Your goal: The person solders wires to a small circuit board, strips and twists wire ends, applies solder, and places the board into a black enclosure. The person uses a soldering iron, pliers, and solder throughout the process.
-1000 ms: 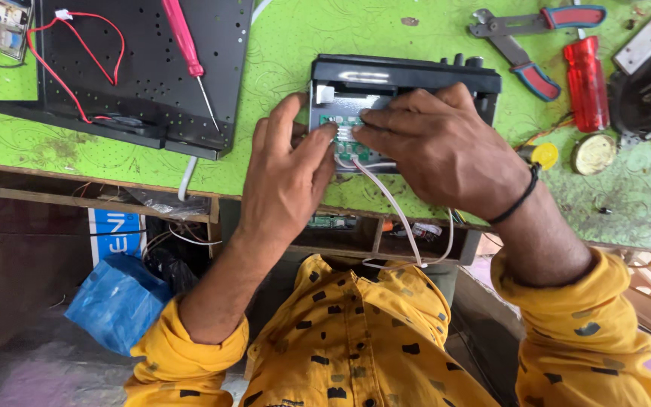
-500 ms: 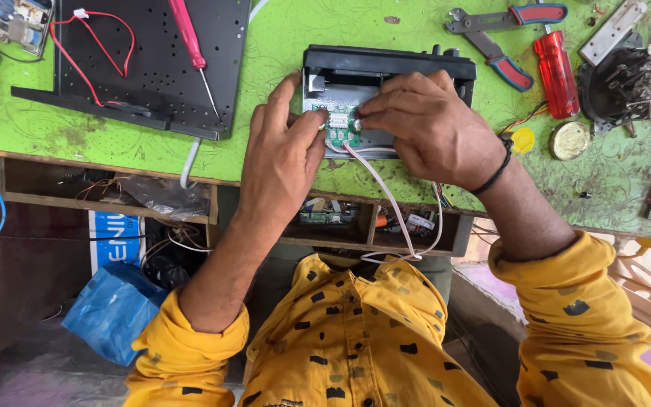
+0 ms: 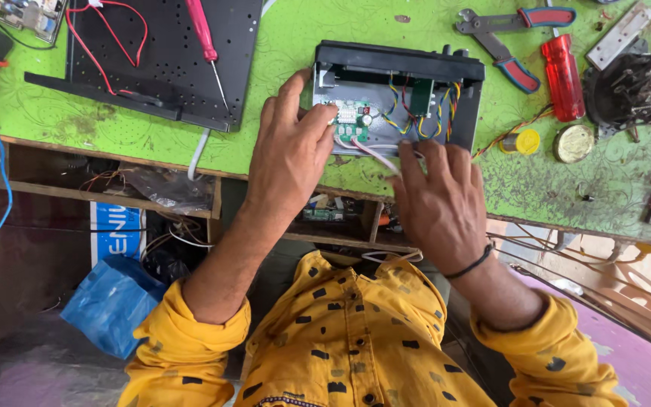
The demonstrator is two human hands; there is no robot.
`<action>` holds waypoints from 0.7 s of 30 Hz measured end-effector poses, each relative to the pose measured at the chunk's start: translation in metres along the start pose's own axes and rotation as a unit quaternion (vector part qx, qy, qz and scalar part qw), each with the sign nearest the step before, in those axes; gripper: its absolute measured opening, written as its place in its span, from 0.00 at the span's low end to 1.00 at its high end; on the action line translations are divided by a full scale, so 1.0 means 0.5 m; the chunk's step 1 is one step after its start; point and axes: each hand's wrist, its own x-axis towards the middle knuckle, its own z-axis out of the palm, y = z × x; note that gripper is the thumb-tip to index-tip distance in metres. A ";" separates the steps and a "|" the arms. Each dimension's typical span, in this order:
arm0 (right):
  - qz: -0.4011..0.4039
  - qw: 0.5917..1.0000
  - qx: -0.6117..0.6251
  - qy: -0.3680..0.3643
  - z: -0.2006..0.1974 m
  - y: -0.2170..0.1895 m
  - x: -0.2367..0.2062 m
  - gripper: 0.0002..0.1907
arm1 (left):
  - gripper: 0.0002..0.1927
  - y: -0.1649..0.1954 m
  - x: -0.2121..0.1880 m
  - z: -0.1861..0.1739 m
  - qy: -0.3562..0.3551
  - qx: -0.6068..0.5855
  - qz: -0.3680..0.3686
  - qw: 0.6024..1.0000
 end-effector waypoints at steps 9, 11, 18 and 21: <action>-0.026 0.998 0.018 -0.060 -0.019 0.023 0.048 0.05 | 0.16 0.017 -0.002 -0.018 0.011 -0.009 -0.010 1.000; -0.022 0.998 0.032 -0.050 -0.019 0.022 0.049 0.05 | 0.16 0.018 -0.002 -0.019 0.014 -0.001 -0.007 1.000; -0.011 0.996 0.092 0.001 -0.023 -0.020 0.002 0.05 | 0.18 0.022 -0.005 -0.026 0.022 -0.014 -0.005 1.000; 0.068 0.866 0.480 -0.123 -0.013 -0.016 -0.017 0.19 | 0.18 0.025 -0.004 -0.029 0.022 -0.009 0.000 1.000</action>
